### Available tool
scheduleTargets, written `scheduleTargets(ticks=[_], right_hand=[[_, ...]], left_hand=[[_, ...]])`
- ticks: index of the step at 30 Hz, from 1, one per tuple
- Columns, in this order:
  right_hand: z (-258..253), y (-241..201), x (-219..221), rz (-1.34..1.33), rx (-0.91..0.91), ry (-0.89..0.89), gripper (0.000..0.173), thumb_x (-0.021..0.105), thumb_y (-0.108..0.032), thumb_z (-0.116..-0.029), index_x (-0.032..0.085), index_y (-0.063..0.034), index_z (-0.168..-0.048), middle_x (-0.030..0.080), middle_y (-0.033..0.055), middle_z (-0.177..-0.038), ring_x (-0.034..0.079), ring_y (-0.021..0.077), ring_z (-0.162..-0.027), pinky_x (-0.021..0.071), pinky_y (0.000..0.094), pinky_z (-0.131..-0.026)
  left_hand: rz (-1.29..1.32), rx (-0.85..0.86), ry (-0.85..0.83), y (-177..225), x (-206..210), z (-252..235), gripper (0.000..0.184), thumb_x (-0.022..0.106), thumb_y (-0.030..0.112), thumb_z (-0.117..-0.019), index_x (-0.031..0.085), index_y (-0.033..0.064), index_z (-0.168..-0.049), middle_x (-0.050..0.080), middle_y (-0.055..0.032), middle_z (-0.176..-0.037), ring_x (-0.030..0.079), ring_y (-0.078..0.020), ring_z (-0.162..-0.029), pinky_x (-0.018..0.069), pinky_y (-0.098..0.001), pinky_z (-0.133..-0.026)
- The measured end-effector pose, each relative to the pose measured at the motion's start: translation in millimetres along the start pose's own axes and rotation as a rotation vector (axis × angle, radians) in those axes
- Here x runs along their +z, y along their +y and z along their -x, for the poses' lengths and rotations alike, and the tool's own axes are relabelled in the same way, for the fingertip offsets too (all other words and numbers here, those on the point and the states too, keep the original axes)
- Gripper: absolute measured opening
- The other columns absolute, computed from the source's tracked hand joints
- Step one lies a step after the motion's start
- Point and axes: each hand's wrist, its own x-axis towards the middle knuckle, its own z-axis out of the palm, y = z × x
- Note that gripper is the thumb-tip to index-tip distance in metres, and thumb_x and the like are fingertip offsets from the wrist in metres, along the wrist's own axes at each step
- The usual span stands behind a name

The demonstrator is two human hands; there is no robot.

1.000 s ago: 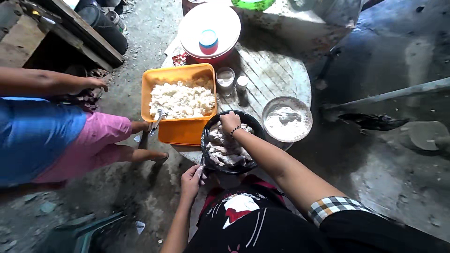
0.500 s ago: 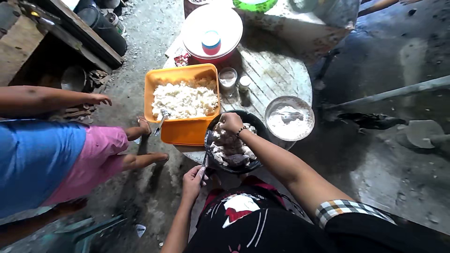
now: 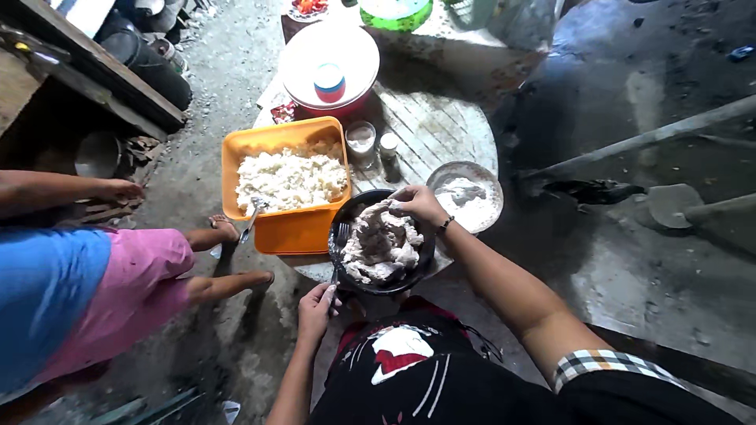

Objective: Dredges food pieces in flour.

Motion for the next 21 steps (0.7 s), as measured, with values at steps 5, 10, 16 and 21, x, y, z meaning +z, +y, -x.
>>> scheduleTargets(ticks=[5, 10, 16, 21], right_hand=[[17.4, -6.4, -26.9, -0.037, -0.035, 0.053, 0.023, 0.078, 0.000, -0.0847, 0.073, 0.0019, -0.107, 0.075, 0.0106, -0.097, 0.071, 0.0147, -0.084, 0.0610, 0.0346, -0.080], [28.6, -11.1, -52.0, 0.052, -0.042, 0.074, 0.024, 0.081, -0.002, -0.0833, 0.073, 0.0026, -0.106, 0.075, 0.0117, -0.096, 0.071, 0.0151, -0.081, 0.0621, 0.0352, -0.079], [35.6, -21.5, -111.2, 0.162, -0.072, 0.136, 0.021, 0.080, -0.002, -0.0849, 0.074, 0.0008, -0.104, 0.075, 0.0099, -0.096, 0.070, 0.0144, -0.079, 0.0611, 0.0352, -0.078], [18.9, -14.9, -147.1, 0.382, 0.005, 0.140, 0.023, 0.077, 0.000, -0.0867, 0.073, 0.0018, -0.109, 0.074, 0.0145, -0.103, 0.070, 0.0211, -0.087, 0.0588, 0.0428, -0.085]], left_hand=[[0.006, 0.006, -0.008, -0.3, 10.7, -4.1, 0.023, 0.053, 0.010, -0.1062, 0.070, -0.0044, -0.114, 0.071, -0.0063, -0.074, 0.065, -0.0104, -0.056, 0.0558, -0.0242, -0.052], [-0.005, -0.002, -0.015, 4.0, 22.5, -6.1, 0.022, 0.054, 0.010, -0.1059, 0.070, -0.0045, -0.114, 0.071, -0.0069, -0.075, 0.065, -0.0111, -0.057, 0.0563, -0.0248, -0.052], [-0.002, 0.019, -0.033, 4.1, 36.2, -8.9, 0.022, 0.054, 0.010, -0.1059, 0.069, -0.0046, -0.114, 0.071, -0.0077, -0.076, 0.066, -0.0114, -0.057, 0.0564, -0.0253, -0.052], [-0.009, 0.015, -0.040, 9.0, 48.6, -8.3, 0.022, 0.053, 0.009, -0.1061, 0.069, -0.0040, -0.114, 0.071, -0.0065, -0.074, 0.065, -0.0107, -0.056, 0.0557, -0.0247, -0.051]])
